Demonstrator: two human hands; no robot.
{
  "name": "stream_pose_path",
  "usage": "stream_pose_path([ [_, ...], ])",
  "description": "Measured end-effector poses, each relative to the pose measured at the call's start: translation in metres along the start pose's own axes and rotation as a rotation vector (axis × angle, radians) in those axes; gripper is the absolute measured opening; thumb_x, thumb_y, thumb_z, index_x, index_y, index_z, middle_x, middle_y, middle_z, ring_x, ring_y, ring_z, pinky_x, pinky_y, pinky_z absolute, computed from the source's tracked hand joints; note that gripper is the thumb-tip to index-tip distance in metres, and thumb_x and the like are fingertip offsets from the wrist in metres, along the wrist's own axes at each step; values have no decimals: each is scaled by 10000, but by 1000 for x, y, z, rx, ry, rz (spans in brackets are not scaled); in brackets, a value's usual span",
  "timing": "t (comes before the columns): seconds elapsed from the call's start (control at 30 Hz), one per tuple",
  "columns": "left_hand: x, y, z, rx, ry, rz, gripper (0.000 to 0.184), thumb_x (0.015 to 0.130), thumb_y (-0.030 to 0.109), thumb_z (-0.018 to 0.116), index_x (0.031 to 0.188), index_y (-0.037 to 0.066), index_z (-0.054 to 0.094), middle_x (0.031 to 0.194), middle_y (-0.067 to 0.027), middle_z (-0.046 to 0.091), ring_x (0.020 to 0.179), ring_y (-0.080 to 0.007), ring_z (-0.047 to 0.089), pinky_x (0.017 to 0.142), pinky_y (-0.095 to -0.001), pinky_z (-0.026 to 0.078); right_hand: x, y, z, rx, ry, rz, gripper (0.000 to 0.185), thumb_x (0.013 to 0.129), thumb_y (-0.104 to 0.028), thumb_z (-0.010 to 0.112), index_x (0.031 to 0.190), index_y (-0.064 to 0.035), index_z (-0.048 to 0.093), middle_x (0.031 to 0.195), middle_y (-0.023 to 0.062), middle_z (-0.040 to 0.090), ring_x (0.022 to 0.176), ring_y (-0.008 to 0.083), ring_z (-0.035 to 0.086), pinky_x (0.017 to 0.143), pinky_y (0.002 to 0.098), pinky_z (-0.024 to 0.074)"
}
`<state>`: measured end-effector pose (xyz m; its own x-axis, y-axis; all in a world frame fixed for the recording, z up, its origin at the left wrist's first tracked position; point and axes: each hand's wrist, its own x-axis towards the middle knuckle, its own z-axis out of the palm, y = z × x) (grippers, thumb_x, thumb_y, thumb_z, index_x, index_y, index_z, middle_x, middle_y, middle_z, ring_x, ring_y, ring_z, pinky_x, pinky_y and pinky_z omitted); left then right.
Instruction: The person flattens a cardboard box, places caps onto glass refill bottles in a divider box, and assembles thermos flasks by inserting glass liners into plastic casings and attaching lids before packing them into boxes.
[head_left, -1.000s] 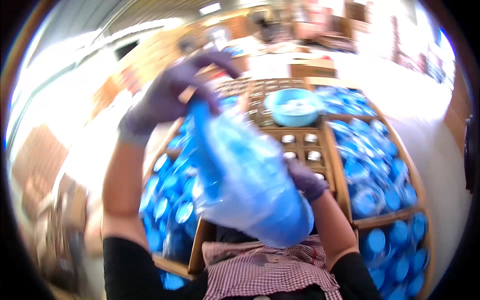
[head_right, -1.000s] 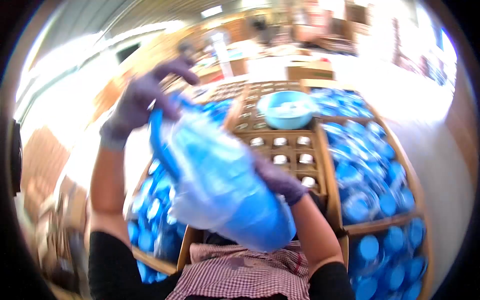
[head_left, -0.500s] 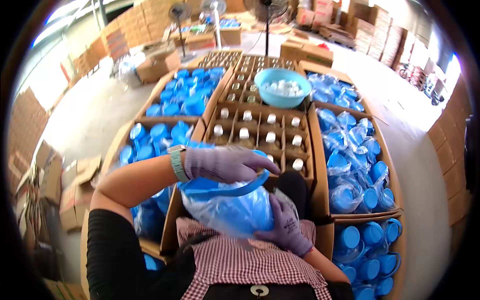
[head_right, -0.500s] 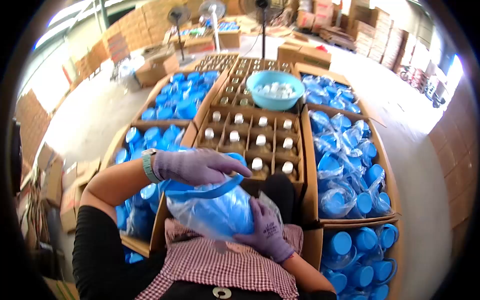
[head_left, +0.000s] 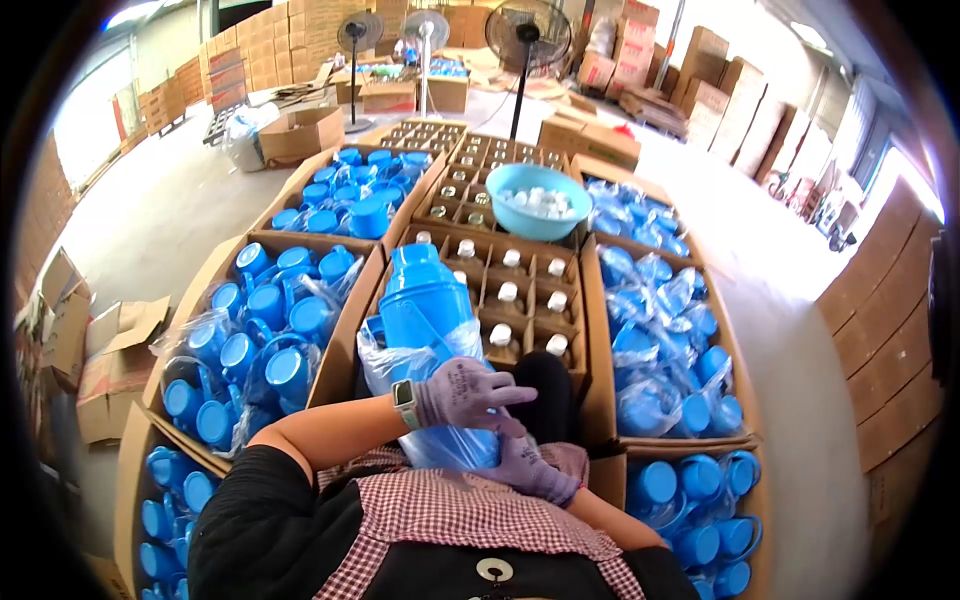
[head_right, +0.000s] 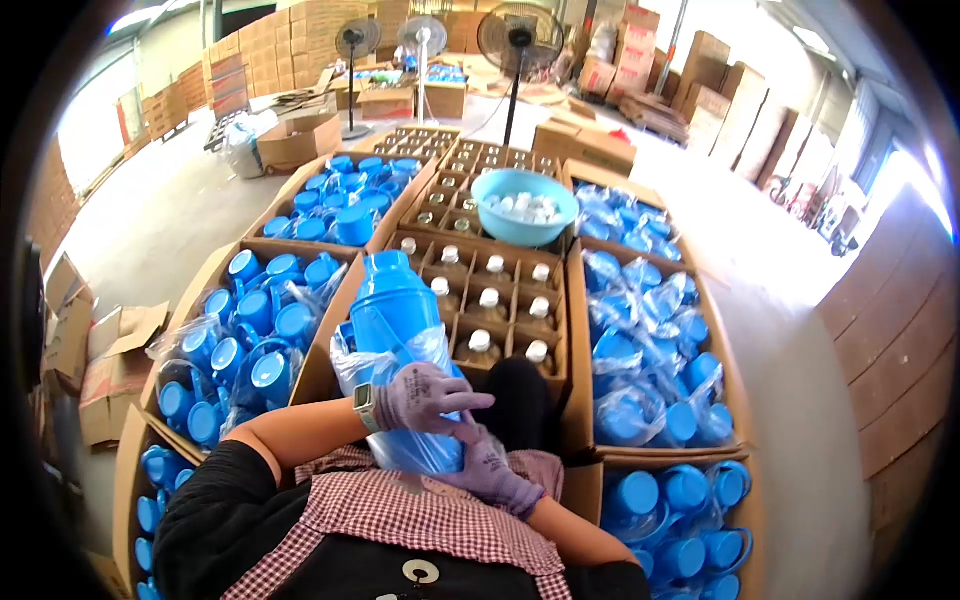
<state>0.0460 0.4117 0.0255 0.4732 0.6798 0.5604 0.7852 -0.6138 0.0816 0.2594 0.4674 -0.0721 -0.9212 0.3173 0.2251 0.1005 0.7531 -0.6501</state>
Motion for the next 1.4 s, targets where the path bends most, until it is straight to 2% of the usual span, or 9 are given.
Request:
stream_pose_path([
  [0.13, -6, 21, -25, 46, 143, 149, 570, 852, 566, 754, 1236, 146, 721, 770, 8, 668, 530, -152, 619, 468, -299, 442, 29, 42, -94, 589, -208, 198, 353, 1011, -190, 645, 1306, 1, 616, 1262, 109, 671, 1135, 190, 644, 969, 364, 533],
  [0.17, -7, 32, -25, -25, 232, 187, 560, 866, 573, 740, 1221, 141, 729, 774, 11, 670, 530, -142, 618, 469, -294, 448, 40, 64, -91, 856, 207, 408, 266, 1048, -184, 568, 1210, -8, 683, 1115, 67, 718, 1064, 161, 667, 954, 314, 533],
  [0.27, -10, 48, -20, -184, 381, 270, 553, 899, 575, 713, 1213, 121, 735, 807, 6, 682, 568, -129, 640, 484, -285, 474, 92, 29, -120, 1070, 444, 1, 495, 1083, -312, 550, 1501, -75, 431, 1338, 141, 606, 1204, 242, 617, 981, 388, 546],
  [0.37, -6, 48, -23, -256, 378, 237, 482, 887, 495, 766, 1183, 116, 734, 794, -7, 669, 595, -154, 659, 496, -300, 495, 119, 25, -122, 1880, 9, 131, 544, 1091, -352, 525, 1543, -81, 390, 1370, 154, 581, 1229, 262, 601, 1052, 412, 506],
  [0.6, -64, 1, 2, -38, 332, 64, 230, 813, 333, 846, 921, 181, 712, 684, 44, 563, 483, -131, 547, 439, -281, 410, 123, 31, -50, 1959, 13, 264, 566, 1083, -348, 538, 1553, -75, 377, 1383, 158, 573, 1246, 271, 590, 1068, 419, 492],
  [1.0, -46, -1, 11, -234, 320, -218, 196, 843, 290, 841, 902, 130, 746, 623, 16, 607, 478, -152, 612, 437, -311, 464, 115, 59, -29, 1217, 713, 302, 606, 1071, -340, 561, 1569, -65, 353, 1405, 165, 560, 1275, 286, 571, 1096, 431, 467],
  [1.1, -52, -30, 12, -462, 377, -207, 145, 880, 209, 797, 947, 84, 766, 789, -54, 723, 608, -186, 676, 537, -320, 531, 127, 68, -67, -20, 830, 23, 534, 946, -59, 650, 1457, -20, 501, 1416, 218, 546, 1334, 349, 522, 1128, 448, 421],
  [1.27, -40, -118, 2, -944, 790, -940, 284, 1030, 117, 547, 1286, 11, 613, 1253, -88, 628, 1145, -158, 610, 962, -299, 493, 155, 47, -109, 132, 588, -39, 373, 936, -89, 637, 1293, 16, 645, 1411, 220, 572, 1353, 392, 518, 1157, 462, 381],
  [1.4, -44, -166, 61, -1413, 524, -762, 556, 1103, 354, 450, 1522, -11, 442, 1533, -153, 482, 1407, -225, 460, 1185, -375, 353, 176, 33, -120, -45, 428, -201, 526, 913, -250, 701, 1373, -8, 620, 1479, 248, 532, 1395, 422, 494, 1172, 526, 363],
])
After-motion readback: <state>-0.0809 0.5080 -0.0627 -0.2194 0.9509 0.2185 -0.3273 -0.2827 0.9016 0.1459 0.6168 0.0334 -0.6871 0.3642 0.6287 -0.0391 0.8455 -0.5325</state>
